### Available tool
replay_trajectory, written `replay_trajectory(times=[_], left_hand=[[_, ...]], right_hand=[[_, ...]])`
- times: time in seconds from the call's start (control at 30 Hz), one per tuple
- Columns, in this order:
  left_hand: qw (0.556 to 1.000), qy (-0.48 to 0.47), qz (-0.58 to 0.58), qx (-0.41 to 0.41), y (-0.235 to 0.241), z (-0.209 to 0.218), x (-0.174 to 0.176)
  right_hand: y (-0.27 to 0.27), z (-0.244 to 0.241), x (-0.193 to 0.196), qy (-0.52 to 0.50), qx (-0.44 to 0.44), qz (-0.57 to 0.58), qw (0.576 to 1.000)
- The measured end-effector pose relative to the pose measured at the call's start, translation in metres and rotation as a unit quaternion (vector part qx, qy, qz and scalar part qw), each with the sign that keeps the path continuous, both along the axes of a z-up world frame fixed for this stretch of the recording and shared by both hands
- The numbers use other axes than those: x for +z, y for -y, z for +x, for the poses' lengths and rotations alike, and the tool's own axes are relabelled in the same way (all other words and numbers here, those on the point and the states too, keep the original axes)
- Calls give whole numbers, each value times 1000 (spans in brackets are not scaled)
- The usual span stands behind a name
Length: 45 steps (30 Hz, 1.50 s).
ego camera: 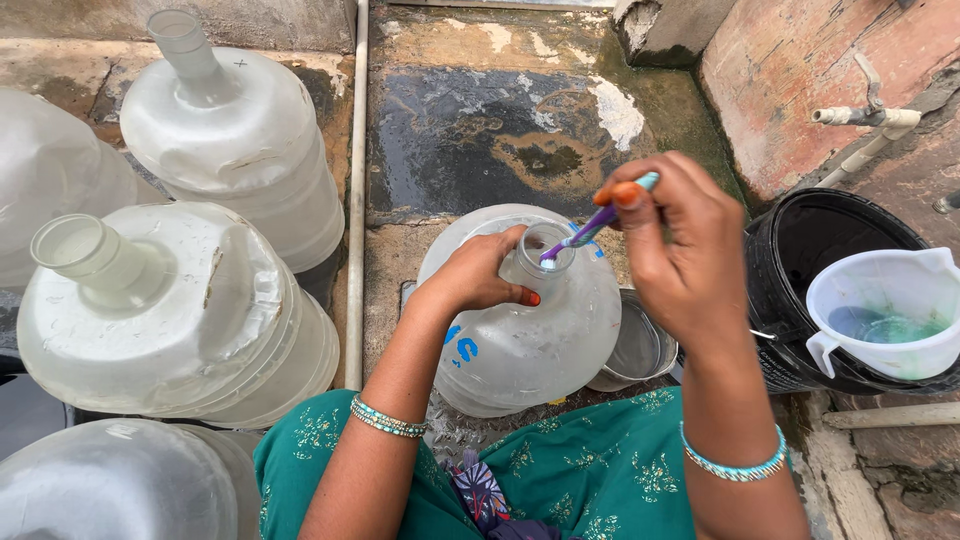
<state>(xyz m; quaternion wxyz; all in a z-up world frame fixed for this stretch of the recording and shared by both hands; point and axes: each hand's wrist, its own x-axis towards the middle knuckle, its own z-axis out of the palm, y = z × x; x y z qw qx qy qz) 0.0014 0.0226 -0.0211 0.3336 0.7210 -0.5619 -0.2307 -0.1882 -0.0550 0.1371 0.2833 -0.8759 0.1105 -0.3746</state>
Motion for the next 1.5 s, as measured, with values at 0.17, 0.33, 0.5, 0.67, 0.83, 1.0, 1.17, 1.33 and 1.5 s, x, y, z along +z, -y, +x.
replay_trajectory(times=[0.17, 0.33, 0.5, 0.67, 0.83, 1.0, 1.17, 1.33, 1.5], left_hand=[[1000, -13, 12, -6, 1, 3, -1], [999, -36, 14, -21, -1, 3, 1], [998, -24, 45, -32, 0, 6, 1], [997, -25, 61, -32, -1, 8, 0], [999, -8, 39, -21, -3, 7, -1], [998, -38, 30, -47, -6, 6, 4], [998, -25, 19, -53, -9, 6, 10], [997, -20, 64, -36, -9, 4, 14], [998, -31, 25, -56, -11, 4, 17]], right_hand=[[11, -11, -12, -15, 34, -8, 999], [23, 33, -32, -87, 35, -17, 995], [12, -12, 5, -30, 25, 7, 999], [15, 6, -10, -53, 32, 3, 998], [23, 39, -38, -103, 42, -18, 994], [18, -16, -4, -1, 34, -21, 999], [32, 19, -43, -50, 55, -104, 992], [29, 36, -38, -80, 53, -82, 992], [9, -6, 17, -9, 31, -64, 997]])
